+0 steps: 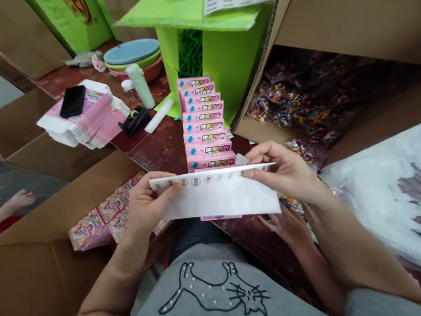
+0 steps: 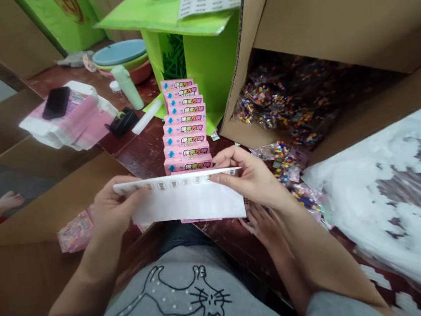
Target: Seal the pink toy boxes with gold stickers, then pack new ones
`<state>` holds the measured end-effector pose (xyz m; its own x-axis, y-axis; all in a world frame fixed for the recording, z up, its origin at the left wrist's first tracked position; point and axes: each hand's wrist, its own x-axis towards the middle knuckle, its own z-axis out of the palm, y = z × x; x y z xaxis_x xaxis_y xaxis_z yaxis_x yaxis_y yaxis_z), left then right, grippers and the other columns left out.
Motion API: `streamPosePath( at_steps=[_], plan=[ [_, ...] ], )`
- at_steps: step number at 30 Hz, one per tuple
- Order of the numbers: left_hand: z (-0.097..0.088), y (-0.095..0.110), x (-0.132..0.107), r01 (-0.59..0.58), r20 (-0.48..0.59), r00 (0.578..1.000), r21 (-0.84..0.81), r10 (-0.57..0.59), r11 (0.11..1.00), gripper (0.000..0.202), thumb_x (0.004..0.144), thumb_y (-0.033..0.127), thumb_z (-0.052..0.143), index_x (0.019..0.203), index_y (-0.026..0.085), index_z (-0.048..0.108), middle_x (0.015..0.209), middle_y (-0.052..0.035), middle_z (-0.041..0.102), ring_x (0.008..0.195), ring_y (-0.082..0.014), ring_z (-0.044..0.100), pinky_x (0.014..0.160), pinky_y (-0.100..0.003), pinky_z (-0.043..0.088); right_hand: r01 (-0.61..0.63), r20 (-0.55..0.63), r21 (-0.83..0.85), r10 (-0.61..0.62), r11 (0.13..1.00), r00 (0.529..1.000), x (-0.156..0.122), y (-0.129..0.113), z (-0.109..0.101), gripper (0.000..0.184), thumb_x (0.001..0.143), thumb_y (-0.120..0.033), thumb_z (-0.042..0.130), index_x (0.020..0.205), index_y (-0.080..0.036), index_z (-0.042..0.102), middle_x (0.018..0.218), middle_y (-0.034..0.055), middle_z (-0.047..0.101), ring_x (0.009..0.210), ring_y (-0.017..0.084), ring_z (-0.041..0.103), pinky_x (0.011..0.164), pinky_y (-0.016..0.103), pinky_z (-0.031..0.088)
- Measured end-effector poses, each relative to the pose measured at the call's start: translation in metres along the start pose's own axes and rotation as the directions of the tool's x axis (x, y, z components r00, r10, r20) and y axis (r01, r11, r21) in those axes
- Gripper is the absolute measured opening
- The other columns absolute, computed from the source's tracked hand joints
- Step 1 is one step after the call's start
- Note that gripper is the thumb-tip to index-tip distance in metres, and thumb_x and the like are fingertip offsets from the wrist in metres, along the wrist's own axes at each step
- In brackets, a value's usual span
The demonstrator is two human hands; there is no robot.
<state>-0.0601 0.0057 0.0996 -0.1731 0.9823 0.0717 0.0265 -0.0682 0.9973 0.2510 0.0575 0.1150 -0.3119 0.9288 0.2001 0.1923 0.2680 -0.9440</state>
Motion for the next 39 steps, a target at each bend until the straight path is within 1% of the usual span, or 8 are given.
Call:
streamPosePath(
  at_steps=[3,7,12,17,21,24,33,39],
  plan=[
    [0.002,-0.007,0.007,0.007,-0.016,1.000,-0.087,-0.008,0.996,0.031,0.073,0.039,0.098,0.085,0.019,0.077,0.093,-0.0068,0.081,0.072,-0.0171,0.072,0.061,-0.023,0.058,0.006,0.005,-0.008,-0.006,1.000,1.000,-0.002,0.001,0.001,0.034,0.085,-0.057,0.089,0.084,-0.026,0.077,0.080,0.0023,0.076,0.067,0.016,0.067,0.058,0.028,0.054],
    [0.002,-0.015,0.018,0.045,-0.126,0.990,-0.117,-0.060,0.992,0.043,0.061,0.039,0.102,0.091,0.020,0.079,0.077,-0.0023,0.077,0.060,-0.0154,0.067,0.054,-0.023,0.054,0.005,0.016,-0.013,-0.004,1.000,1.000,-0.001,0.001,0.003,0.040,0.087,-0.063,0.084,0.080,-0.024,0.079,0.077,0.0032,0.076,0.068,0.017,0.067,0.059,0.029,0.053],
    [0.000,-0.021,0.022,0.015,-0.250,0.968,-0.029,-0.022,0.999,0.035,0.063,0.040,0.098,0.069,0.017,0.073,0.066,-0.0010,0.071,0.055,-0.0110,0.057,0.050,-0.020,0.046,-0.009,-0.010,-0.009,0.009,1.000,1.000,-0.001,0.013,0.009,0.038,0.092,-0.058,0.081,0.076,-0.024,0.077,0.072,0.0003,0.072,0.063,0.014,0.063,0.057,0.027,0.049],
    [-0.002,-0.024,0.019,0.061,-0.183,0.981,-0.061,-0.071,0.996,0.034,0.065,0.039,0.097,0.081,0.018,0.076,0.069,0.0000,0.071,0.055,-0.0120,0.060,0.050,-0.020,0.048,-0.054,-0.052,0.089,0.059,0.995,0.997,0.001,0.019,0.007,0.039,0.084,-0.061,0.088,0.086,-0.024,0.079,0.078,0.0026,0.076,0.065,0.016,0.065,0.057,0.028,0.052],
    [0.003,-0.025,0.020,0.191,-0.070,0.975,-0.209,-0.209,0.959,0.060,0.056,0.042,0.104,0.106,0.019,0.079,0.084,-0.0044,0.079,0.066,-0.0174,0.071,0.059,-0.025,0.058,-0.019,-0.059,0.063,0.023,0.998,0.998,0.000,0.017,0.004,0.034,0.086,-0.059,0.087,0.091,-0.026,0.078,0.082,0.0031,0.075,0.068,0.017,0.065,0.057,0.029,0.051],
    [0.009,-0.025,0.019,0.271,-0.051,0.954,-0.267,-0.294,0.925,0.054,0.050,0.042,0.106,0.089,0.017,0.079,0.081,-0.0053,0.079,0.066,-0.0180,0.071,0.062,-0.027,0.060,0.001,-0.051,0.038,0.001,0.999,0.999,-0.001,0.017,0.005,0.029,0.090,-0.055,0.085,0.093,-0.028,0.078,0.084,0.0036,0.075,0.070,0.018,0.065,0.056,0.030,0.049],
    [0.007,-0.023,0.027,0.118,-0.165,0.973,-0.255,-0.164,0.960,0.054,0.045,0.054,0.108,0.066,0.018,0.074,0.066,-0.0012,0.072,0.056,-0.0122,0.061,0.053,-0.022,0.050,-0.057,-0.165,0.082,0.070,0.995,0.984,-0.004,0.012,0.021,0.042,0.086,-0.068,0.084,0.082,-0.026,0.074,0.073,0.0019,0.070,0.057,0.016,0.056,0.050,0.029,0.044],
    [0.000,-0.032,0.029,0.114,-0.237,0.958,-0.213,-0.164,0.970,0.062,0.045,0.065,0.106,0.066,0.016,0.074,0.065,-0.0024,0.072,0.056,-0.0137,0.062,0.055,-0.025,0.054,-0.096,-0.051,0.088,0.101,0.992,0.994,0.002,0.020,0.017,0.044,0.091,-0.067,0.080,0.079,-0.025,0.074,0.069,0.0005,0.067,0.057,0.014,0.054,0.051,0.027,0.043]
  ],
)
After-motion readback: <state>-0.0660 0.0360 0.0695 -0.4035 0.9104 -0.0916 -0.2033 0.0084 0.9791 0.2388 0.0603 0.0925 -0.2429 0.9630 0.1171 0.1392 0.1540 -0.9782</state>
